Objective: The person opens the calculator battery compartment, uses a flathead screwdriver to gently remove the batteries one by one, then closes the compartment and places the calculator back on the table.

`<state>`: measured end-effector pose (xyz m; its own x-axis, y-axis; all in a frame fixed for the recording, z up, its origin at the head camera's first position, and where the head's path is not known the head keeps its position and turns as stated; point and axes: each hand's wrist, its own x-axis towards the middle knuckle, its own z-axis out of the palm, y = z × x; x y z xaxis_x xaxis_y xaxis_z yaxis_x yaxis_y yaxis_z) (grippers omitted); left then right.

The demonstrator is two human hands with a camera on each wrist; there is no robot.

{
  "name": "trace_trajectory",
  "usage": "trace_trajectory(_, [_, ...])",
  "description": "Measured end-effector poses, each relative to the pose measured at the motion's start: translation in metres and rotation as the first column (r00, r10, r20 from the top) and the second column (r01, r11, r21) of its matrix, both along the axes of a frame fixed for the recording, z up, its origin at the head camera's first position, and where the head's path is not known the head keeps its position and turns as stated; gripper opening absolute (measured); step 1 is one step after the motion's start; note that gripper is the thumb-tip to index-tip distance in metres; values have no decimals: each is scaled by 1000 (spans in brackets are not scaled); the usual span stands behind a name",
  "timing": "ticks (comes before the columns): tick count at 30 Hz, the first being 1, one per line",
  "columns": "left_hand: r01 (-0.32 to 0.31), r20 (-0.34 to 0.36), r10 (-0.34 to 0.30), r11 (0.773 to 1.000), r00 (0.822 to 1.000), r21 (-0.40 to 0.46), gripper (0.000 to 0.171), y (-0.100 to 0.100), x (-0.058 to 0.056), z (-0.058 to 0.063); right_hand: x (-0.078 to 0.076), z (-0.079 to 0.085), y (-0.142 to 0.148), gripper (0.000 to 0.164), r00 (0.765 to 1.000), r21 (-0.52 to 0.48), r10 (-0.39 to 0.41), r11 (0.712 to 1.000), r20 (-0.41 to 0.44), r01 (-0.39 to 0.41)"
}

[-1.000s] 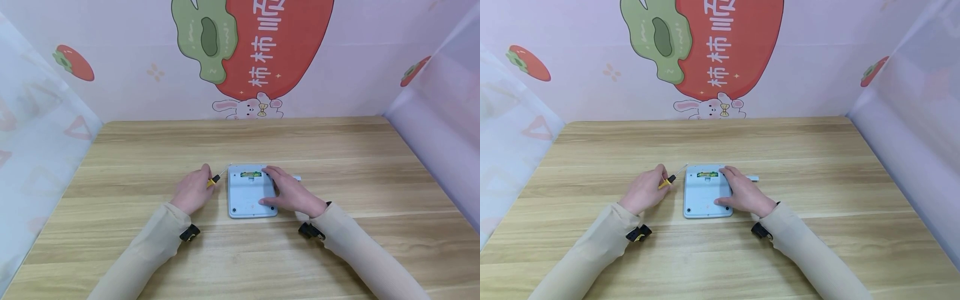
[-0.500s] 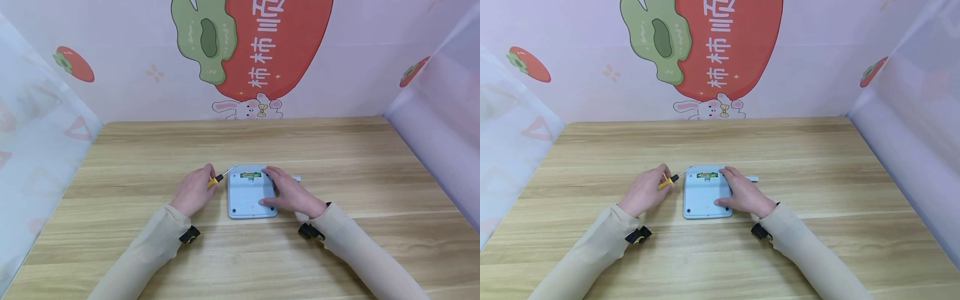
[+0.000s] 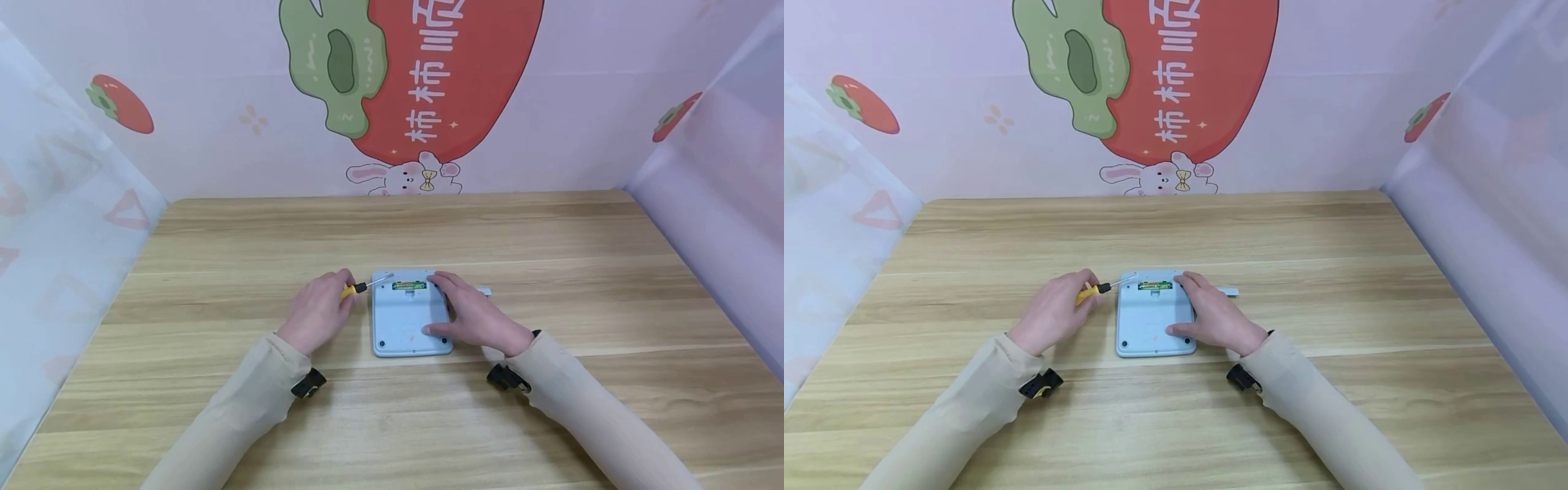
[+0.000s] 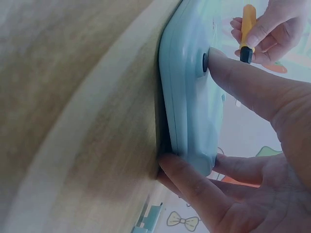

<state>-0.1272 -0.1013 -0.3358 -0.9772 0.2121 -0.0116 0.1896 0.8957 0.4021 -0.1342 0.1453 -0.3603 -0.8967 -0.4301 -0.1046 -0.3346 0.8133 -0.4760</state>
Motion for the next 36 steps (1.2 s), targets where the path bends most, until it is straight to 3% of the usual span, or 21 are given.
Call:
trace_trajectory(8, [34, -23, -34, 999, 999, -11, 22, 3, 0, 7, 0, 0, 1, 84, 1000, 4, 4, 1000, -2, -4])
trace_trajectory(14, [66, -82, -68, 997, 994, -27, 19, 3, 2, 13, -1, 0, 1, 84, 1000, 2, 7, 1000, -1, -7])
trace_trajectory(26, [114, -134, -133, 984, 982, -139, 11, 5, 2, 23, -1, 0, 1, 83, 1000, -1, 10, 1000, -12, -10])
trace_trajectory(31, [114, -113, -133, 980, 985, -161, 9, 9, 1, 27, -1, 0, 1, 83, 1000, -1, 10, 1000, -10, -10])
trace_trajectory(36, [115, -34, -123, 976, 992, -183, 17, 15, 0, 33, -1, -1, 1, 83, 1000, -1, 7, 1000, -10, -7])
